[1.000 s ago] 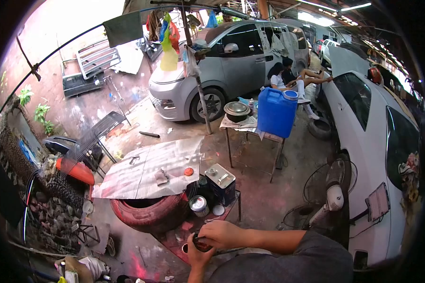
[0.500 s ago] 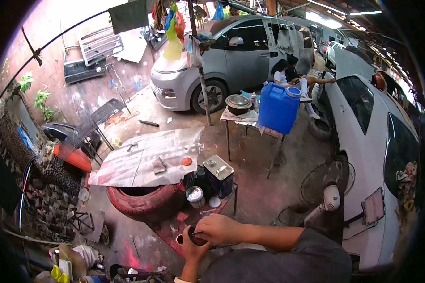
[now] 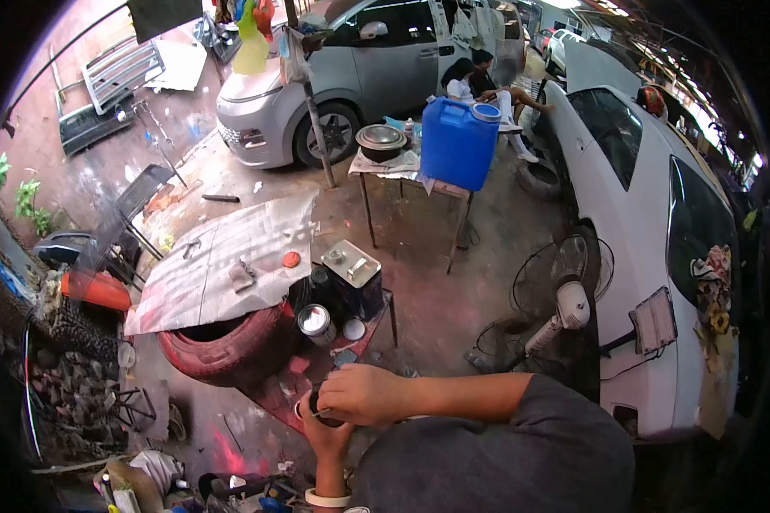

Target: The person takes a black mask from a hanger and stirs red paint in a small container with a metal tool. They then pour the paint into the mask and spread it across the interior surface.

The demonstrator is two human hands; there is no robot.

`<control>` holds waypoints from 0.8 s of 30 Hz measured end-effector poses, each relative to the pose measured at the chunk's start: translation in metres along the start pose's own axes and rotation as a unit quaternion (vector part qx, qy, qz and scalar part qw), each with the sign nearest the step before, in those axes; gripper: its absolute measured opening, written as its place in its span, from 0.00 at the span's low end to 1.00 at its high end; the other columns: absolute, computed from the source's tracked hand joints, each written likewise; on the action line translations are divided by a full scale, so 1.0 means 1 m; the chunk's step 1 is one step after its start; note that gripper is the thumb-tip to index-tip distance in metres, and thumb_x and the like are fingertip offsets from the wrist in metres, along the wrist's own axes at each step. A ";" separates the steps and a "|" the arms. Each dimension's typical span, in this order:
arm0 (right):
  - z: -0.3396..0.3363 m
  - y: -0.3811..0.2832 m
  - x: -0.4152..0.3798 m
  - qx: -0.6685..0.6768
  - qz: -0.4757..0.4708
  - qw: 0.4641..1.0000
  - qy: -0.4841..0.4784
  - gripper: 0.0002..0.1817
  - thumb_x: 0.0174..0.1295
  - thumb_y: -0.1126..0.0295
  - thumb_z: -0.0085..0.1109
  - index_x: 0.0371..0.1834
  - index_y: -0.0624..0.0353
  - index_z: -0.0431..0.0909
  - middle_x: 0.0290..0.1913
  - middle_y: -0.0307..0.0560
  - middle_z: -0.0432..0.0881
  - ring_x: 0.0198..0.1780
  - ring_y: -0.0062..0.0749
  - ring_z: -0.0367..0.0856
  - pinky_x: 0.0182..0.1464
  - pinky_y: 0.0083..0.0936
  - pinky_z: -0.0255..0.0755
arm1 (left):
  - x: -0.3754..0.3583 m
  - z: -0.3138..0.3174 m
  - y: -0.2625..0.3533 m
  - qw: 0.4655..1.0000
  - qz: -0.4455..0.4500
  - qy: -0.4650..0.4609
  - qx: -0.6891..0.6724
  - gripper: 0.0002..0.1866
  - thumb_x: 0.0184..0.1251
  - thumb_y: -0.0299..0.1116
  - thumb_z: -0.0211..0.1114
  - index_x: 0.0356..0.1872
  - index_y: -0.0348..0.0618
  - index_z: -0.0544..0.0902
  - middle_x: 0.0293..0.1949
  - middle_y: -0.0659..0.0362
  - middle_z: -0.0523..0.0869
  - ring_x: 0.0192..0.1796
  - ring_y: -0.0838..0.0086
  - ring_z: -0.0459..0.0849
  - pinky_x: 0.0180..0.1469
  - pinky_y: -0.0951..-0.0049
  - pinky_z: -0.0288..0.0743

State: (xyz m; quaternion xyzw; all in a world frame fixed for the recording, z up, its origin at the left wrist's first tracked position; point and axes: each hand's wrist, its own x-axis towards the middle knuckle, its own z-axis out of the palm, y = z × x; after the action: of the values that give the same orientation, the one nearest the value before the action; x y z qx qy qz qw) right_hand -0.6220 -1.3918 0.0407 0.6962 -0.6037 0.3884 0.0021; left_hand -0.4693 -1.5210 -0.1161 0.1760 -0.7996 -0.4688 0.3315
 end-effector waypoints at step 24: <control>0.003 -0.001 -0.001 0.035 0.003 0.999 -0.001 0.15 0.59 0.78 0.75 0.48 0.58 0.82 0.45 0.50 0.88 0.46 0.49 0.87 0.47 0.41 0.77 | -0.011 -0.013 0.031 0.994 -0.095 -0.031 0.046 0.55 0.44 0.39 0.89 0.75 0.43 0.67 0.62 0.45 0.84 0.61 0.51 0.88 0.61 0.57 0.84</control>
State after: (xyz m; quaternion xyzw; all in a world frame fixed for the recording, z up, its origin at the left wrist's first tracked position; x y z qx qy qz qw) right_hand -0.6192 -1.3925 0.0384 0.6942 -0.5921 0.4086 -0.0237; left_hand -0.4514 -1.5069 -0.0893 0.2518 -0.8097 -0.4662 0.2524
